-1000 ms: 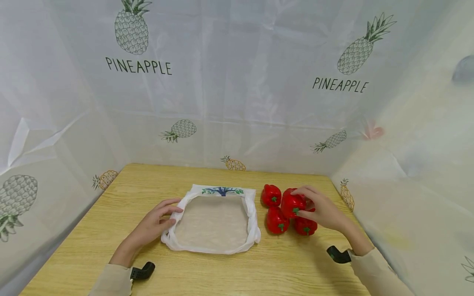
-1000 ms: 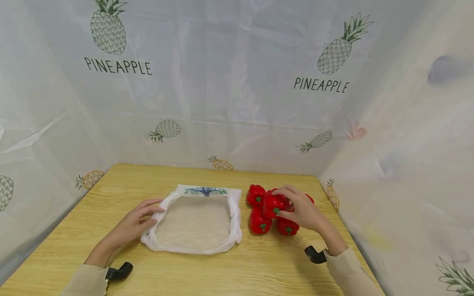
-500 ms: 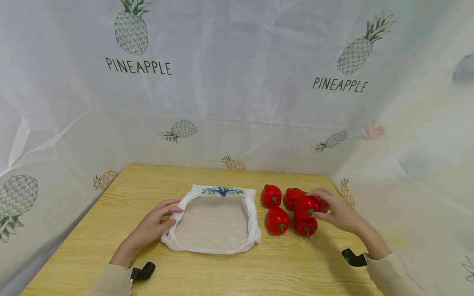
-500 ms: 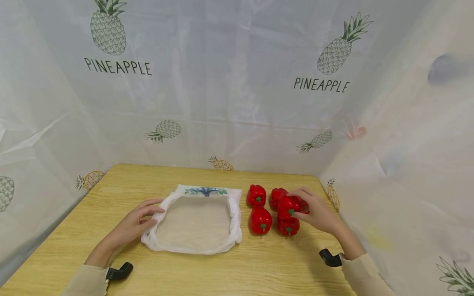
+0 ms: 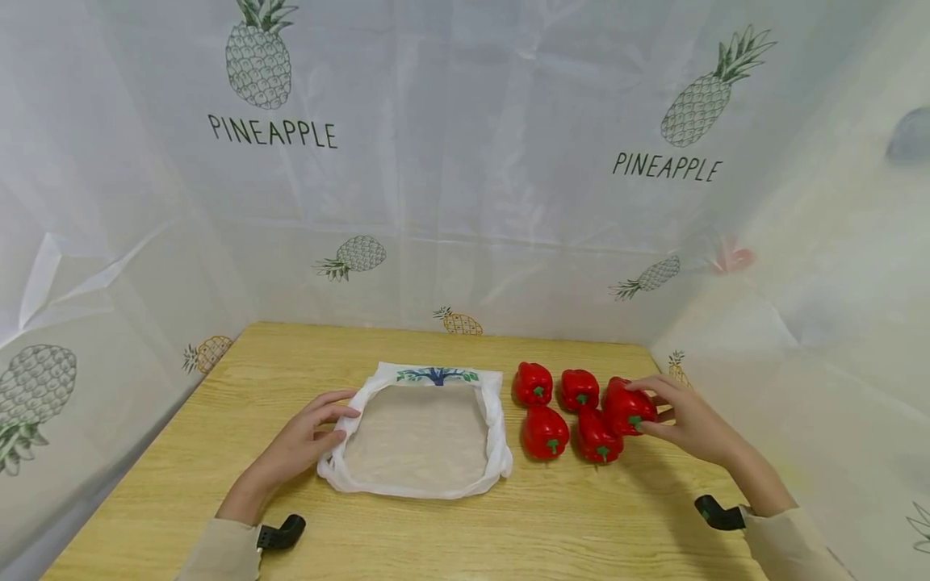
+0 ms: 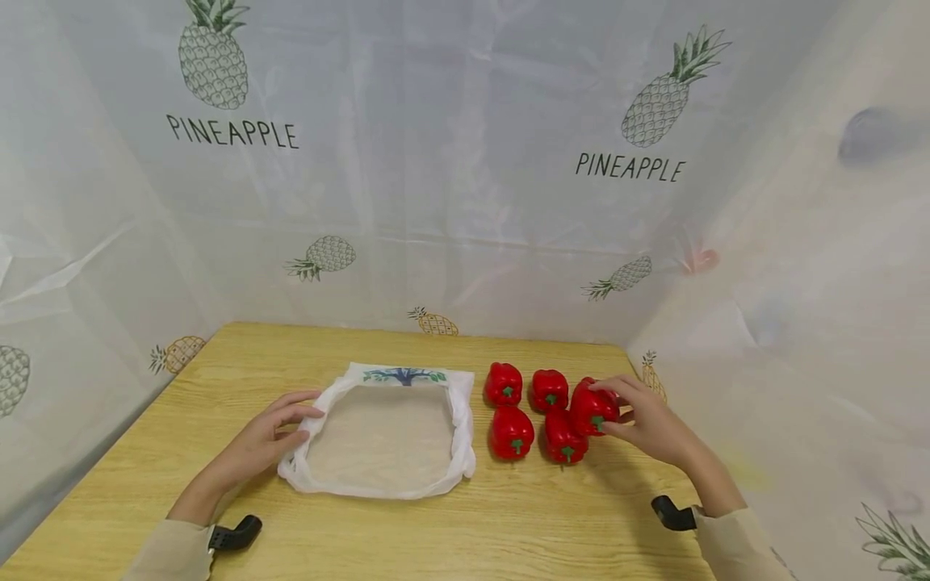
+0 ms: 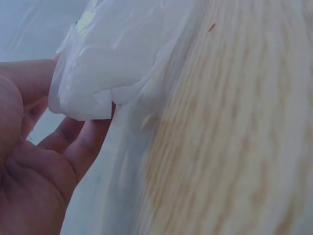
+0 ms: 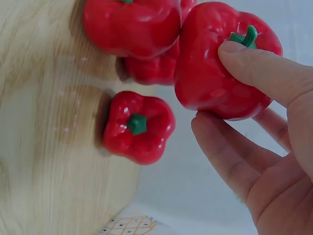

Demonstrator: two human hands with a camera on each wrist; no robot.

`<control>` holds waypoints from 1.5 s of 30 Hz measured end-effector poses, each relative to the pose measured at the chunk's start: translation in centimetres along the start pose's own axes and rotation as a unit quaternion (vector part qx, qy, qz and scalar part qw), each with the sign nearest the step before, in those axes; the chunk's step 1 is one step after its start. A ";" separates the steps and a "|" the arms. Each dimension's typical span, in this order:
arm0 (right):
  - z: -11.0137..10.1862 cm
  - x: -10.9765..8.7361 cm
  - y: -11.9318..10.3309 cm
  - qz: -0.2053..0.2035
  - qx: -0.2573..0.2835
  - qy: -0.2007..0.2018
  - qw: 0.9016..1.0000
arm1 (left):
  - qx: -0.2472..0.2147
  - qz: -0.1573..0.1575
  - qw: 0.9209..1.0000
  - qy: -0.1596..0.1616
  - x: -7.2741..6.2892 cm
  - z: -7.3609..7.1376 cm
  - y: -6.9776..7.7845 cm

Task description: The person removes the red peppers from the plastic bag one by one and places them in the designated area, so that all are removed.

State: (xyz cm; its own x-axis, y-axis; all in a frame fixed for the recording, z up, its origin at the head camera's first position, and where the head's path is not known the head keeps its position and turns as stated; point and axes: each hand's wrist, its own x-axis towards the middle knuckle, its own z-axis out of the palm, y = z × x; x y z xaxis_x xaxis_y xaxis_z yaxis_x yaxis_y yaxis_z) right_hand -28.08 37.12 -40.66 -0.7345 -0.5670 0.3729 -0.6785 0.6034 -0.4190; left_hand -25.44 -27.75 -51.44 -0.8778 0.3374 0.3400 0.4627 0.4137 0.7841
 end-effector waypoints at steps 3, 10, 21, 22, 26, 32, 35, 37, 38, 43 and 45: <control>-0.1 -0.3 0.2 -0.001 0.000 0.003 1.000 | 0.000 -0.001 1.000 0.001 -0.1 0.0 0.0; -0.7 -0.9 0.6 0.008 -0.014 0.003 1.000 | -0.004 -0.003 1.000 0.000 -0.1 0.1 0.0; -0.8 -2.1 1.5 0.008 0.003 -0.005 1.000 | -0.018 -0.008 1.000 -0.003 0.0 0.0 0.2; -0.8 -2.3 1.6 0.009 0.008 -0.006 1.000 | -0.016 -0.006 1.000 -0.003 -0.1 0.0 0.2; -0.5 -2.8 2.1 0.015 0.023 -0.012 1.000 | -0.003 -0.001 1.000 0.000 -0.1 0.0 0.2; 0.0 -3.5 2.7 0.020 0.027 -0.014 0.999 | 0.004 -0.001 1.000 0.001 -0.1 0.0 0.1; 0.1 -3.7 3.0 0.021 0.032 -0.017 0.999 | 0.000 -0.003 1.000 0.001 -0.1 0.0 0.1; 0.2 -3.9 3.1 0.021 0.034 -0.016 0.999 | -0.003 -0.004 1.000 0.000 -0.1 0.0 0.1; 0.3 -3.9 3.2 0.021 0.036 -0.016 0.999 | -0.004 -0.005 1.000 0.000 -0.1 0.0 0.1; 0.6 -4.3 3.5 0.015 0.044 -0.017 0.999 | -0.007 -0.004 1.000 0.000 -0.1 0.0 0.1; 0.7 -4.4 3.6 0.016 0.046 -0.018 0.999 | -0.005 -0.003 1.000 0.000 -0.1 0.0 0.2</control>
State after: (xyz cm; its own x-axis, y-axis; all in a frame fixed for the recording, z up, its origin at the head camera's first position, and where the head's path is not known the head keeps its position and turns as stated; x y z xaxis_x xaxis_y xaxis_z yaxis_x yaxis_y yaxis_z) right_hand -27.31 41.38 -44.42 -0.7539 -0.5687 0.3291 -0.6493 0.5683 -0.5054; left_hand -25.25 -27.71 -51.37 -0.8811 0.3338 0.3349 0.4553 0.4074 0.7917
